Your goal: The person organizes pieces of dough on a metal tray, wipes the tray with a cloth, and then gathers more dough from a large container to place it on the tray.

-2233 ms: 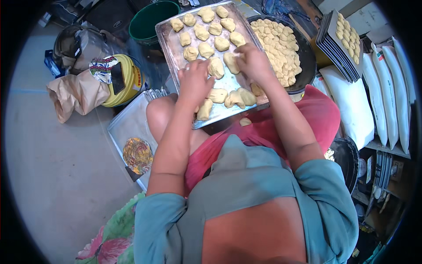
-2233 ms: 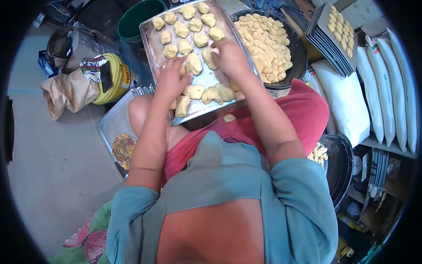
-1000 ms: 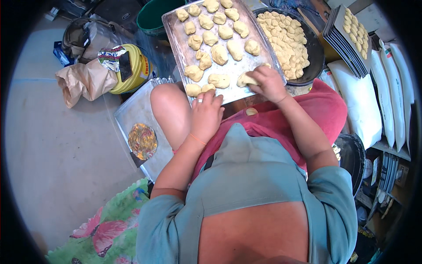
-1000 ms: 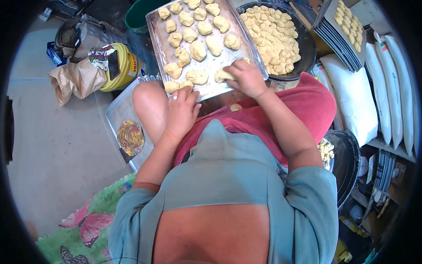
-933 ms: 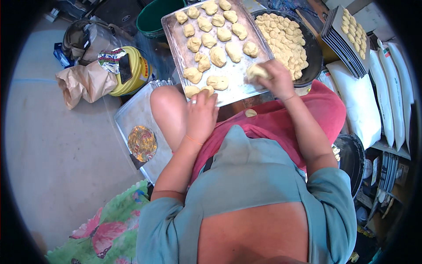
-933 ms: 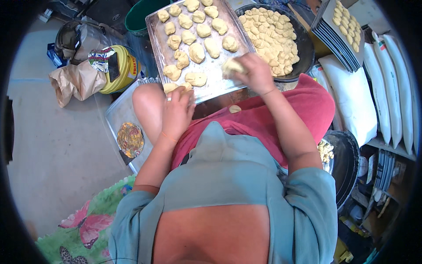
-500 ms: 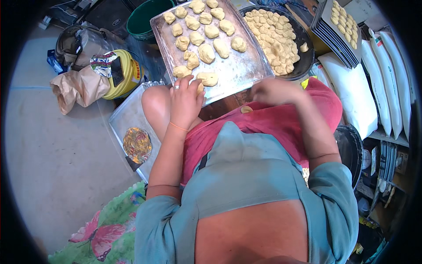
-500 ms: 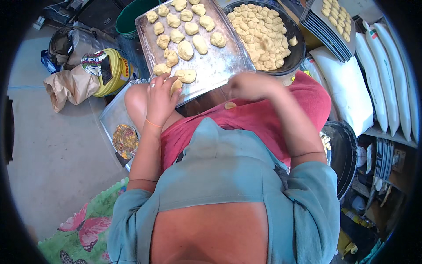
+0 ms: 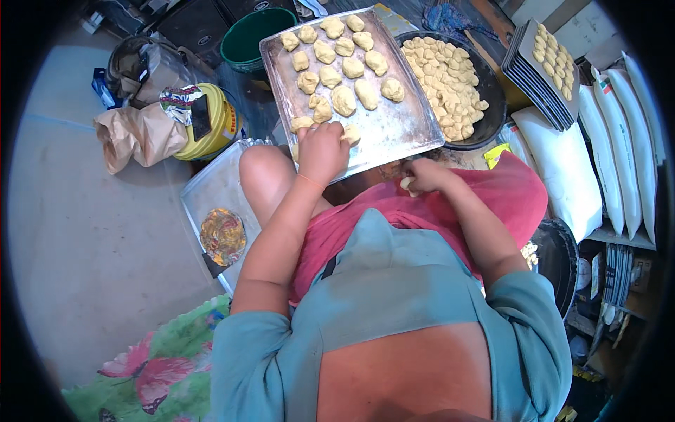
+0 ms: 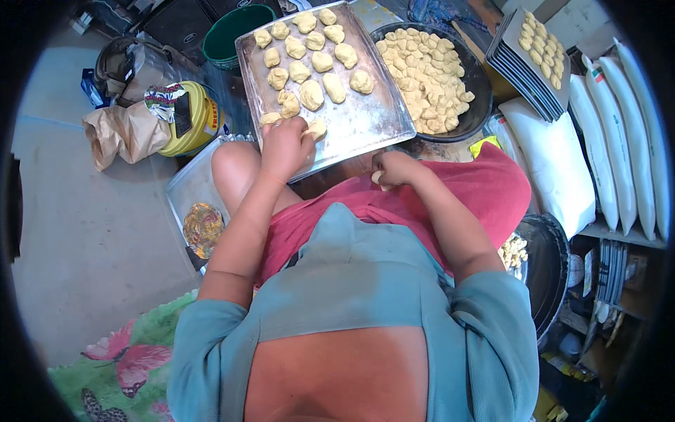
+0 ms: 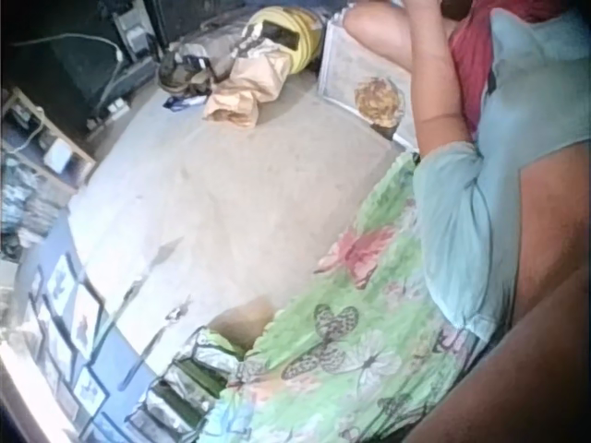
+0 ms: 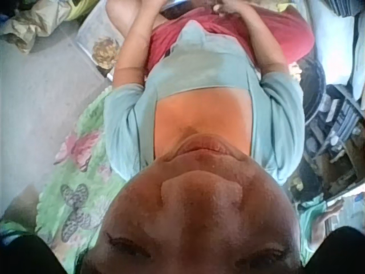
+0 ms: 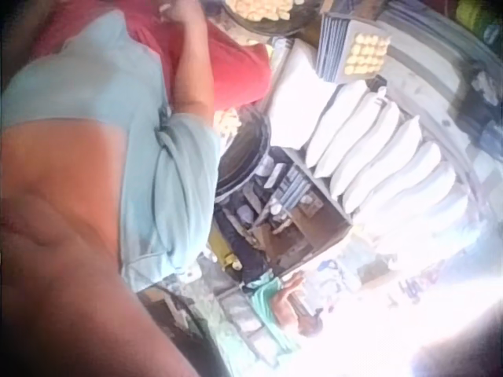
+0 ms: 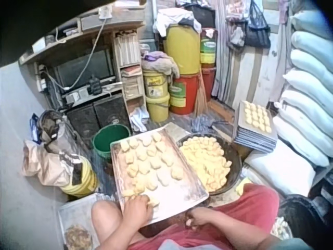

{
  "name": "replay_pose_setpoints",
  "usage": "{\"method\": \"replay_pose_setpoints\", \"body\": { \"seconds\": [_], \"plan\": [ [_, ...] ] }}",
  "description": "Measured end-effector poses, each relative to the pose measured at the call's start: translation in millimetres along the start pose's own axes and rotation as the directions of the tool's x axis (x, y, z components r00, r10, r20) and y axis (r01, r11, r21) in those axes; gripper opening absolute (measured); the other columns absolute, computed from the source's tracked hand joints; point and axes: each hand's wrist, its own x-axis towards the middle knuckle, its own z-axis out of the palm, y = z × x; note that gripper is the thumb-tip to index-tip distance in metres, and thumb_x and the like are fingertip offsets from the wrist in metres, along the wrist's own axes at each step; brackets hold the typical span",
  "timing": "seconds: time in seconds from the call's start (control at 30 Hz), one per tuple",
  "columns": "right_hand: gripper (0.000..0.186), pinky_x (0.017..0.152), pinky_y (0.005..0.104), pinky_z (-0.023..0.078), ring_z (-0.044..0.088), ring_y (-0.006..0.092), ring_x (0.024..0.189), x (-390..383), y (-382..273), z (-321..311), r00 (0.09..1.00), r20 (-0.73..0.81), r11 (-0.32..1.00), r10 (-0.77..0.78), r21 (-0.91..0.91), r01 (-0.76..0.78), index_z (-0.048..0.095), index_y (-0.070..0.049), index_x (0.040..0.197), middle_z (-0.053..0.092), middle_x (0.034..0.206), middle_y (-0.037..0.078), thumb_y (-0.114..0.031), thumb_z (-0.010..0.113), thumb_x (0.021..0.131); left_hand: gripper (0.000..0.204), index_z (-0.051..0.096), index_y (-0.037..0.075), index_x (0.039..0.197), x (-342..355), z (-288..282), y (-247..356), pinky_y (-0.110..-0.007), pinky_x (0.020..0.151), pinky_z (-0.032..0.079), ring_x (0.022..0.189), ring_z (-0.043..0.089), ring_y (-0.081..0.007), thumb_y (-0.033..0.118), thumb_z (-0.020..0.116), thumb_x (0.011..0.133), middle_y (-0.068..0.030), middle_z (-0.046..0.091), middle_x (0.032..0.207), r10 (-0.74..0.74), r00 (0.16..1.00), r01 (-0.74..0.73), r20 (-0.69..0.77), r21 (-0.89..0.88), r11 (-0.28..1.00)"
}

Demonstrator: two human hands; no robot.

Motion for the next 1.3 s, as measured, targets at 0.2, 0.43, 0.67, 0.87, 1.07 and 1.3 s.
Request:
{"method": "replay_pose_setpoints", "body": {
  "seconds": [0.2, 0.43, 0.67, 0.87, 1.07, 1.3],
  "plan": [
    [0.023, 0.074, 0.0326, 0.051, 0.063, 0.0167, 0.083, -41, -37, -74, 0.937, -0.279, 0.914, -0.213, 0.282, 0.292, 0.064, -0.001, 0.097, 0.067, 0.089, 0.009, -0.007, 0.067, 0.075, 0.019, 0.062, 0.005, 0.084, 25, 12, 40, -0.046, 0.068, 0.048, 0.072, 0.064, -0.0365, 0.023, 0.066, 0.081, -0.0167, 0.065, 0.073, -0.181, 0.982, 0.156, -0.058, -0.304, 0.94],
    [0.028, 0.084, 0.0426, 0.05, 0.063, 0.0363, 0.088, 20, -27, -61, 0.615, -0.762, 0.977, -0.201, -0.107, 0.187, 0.069, -0.002, 0.103, 0.064, 0.096, 0.018, -0.018, 0.067, 0.08, 0.019, 0.065, 0.007, 0.097, 26, 23, 62, -0.046, 0.073, 0.051, 0.079, 0.065, -0.0375, 0.021, 0.064, 0.084, -0.0173, 0.067, 0.081, -0.127, 0.981, 0.174, 0.144, -0.39, 0.904],
    [0.034, 0.085, 0.0404, 0.045, 0.059, 0.0303, 0.099, 1, -118, -33, 0.652, -0.529, 0.839, -0.544, -0.355, 0.412, 0.067, -0.009, 0.107, 0.062, 0.106, 0.012, -0.024, 0.072, 0.076, 0.028, 0.066, 0.003, 0.104, 6, -18, -49, -0.042, 0.09, 0.047, 0.102, 0.059, -0.036, 0.012, 0.066, 0.077, -0.0185, 0.064, 0.104, -0.207, 0.963, 0.178, -0.173, -0.168, 0.97],
    [0.033, 0.085, 0.043, 0.037, 0.059, 0.0226, 0.097, 35, -130, 7, 0.585, -0.413, 0.697, -0.699, -0.576, 0.426, 0.064, -0.015, 0.106, 0.062, 0.099, 0.005, -0.024, 0.071, 0.076, 0.025, 0.065, 0.0, 0.093, 7, -1, -74, -0.041, 0.085, 0.049, 0.094, 0.062, -0.0348, 0.017, 0.071, 0.076, -0.0204, 0.065, 0.096, -0.28, 0.96, 0.269, 0.017, -0.331, 0.904],
    [0.032, 0.08, 0.039, 0.037, 0.059, 0.0251, 0.086, 28, -133, -24, 0.603, -0.702, 0.926, -0.378, -0.28, 0.255, 0.062, -0.009, 0.097, 0.066, 0.083, 0.008, -0.034, 0.07, 0.079, 0.029, 0.061, -0.003, 0.086, -8, 2, -68, -0.031, 0.061, 0.049, 0.064, 0.059, -0.0165, 0.021, 0.077, 0.079, -0.0121, 0.064, 0.071, -0.456, 0.89, 0.409, -0.006, -0.431, 0.804],
    [0.037, 0.083, 0.0383, 0.036, 0.058, 0.0219, 0.091, 31, -110, -15, 0.661, -0.604, 0.864, -0.446, -0.484, 0.141, 0.066, -0.01, 0.098, 0.068, 0.089, 0.006, -0.041, 0.071, 0.077, 0.034, 0.06, -0.001, 0.086, -9, 7, -30, -0.035, 0.06, 0.05, 0.061, 0.062, -0.0244, 0.027, 0.077, 0.079, -0.0147, 0.064, 0.069, -0.334, 0.941, 0.328, 0.048, -0.36, 0.873]
  ]
}}
